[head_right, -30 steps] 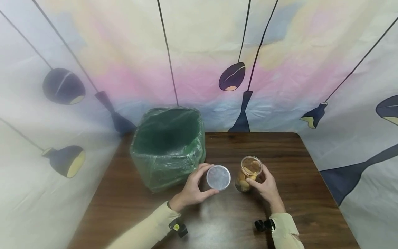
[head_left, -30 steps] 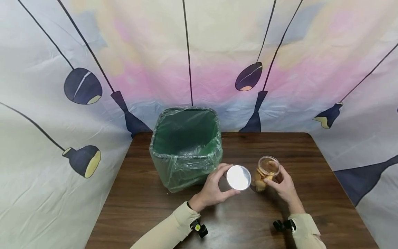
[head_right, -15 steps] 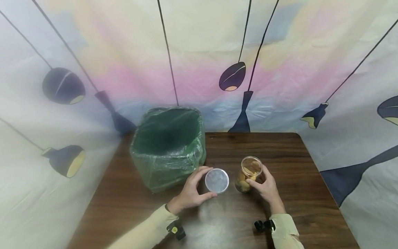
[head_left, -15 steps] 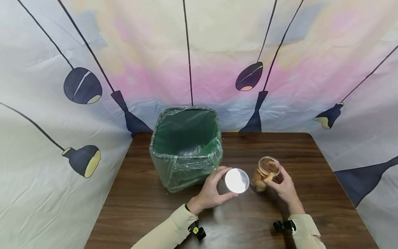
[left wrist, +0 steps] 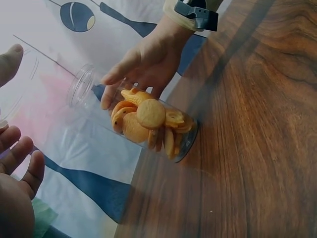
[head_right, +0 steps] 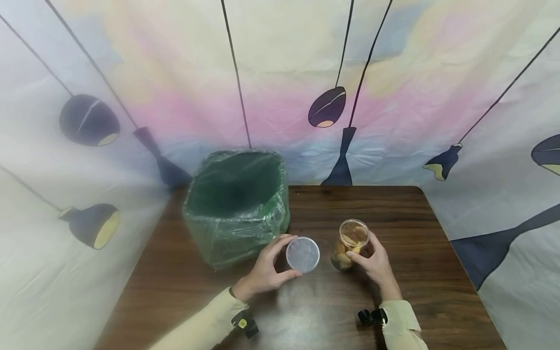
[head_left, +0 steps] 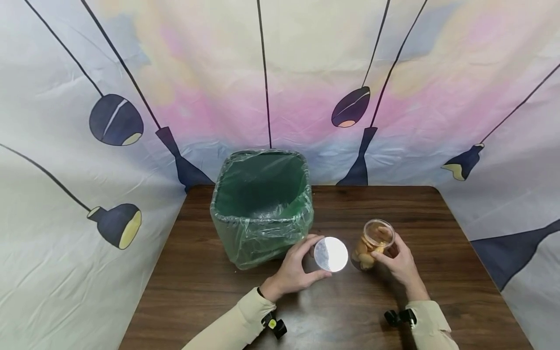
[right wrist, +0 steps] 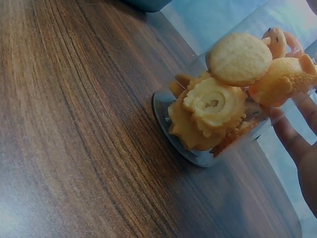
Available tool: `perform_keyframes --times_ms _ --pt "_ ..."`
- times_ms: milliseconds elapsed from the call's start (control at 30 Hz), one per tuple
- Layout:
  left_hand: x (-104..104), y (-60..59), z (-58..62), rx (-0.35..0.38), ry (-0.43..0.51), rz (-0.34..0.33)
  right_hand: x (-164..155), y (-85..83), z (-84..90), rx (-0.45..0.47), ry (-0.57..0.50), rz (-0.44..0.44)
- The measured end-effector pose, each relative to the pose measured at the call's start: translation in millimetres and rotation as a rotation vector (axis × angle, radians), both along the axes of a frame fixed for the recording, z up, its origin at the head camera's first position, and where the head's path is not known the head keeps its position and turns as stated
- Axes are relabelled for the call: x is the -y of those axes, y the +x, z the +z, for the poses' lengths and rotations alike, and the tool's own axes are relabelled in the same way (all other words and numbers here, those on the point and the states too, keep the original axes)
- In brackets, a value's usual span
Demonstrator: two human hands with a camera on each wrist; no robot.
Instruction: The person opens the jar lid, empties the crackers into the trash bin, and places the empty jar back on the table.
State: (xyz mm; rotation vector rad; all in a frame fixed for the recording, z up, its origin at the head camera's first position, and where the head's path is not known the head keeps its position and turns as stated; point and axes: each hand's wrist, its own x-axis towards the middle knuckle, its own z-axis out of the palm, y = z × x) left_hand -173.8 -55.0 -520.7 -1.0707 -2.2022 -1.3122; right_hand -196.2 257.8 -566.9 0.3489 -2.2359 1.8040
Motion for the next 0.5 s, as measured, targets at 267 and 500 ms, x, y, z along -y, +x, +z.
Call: perform_keyframes --times_ms 267,500 --pt "4 2.8 -2.4 0.025 0.0 -0.012 5 7.3 16.0 0.004 -0.004 0.001" --pt "3 1.9 -2.3 0.007 0.008 -0.019 9 10.5 26.6 0.005 -0.001 0.016"
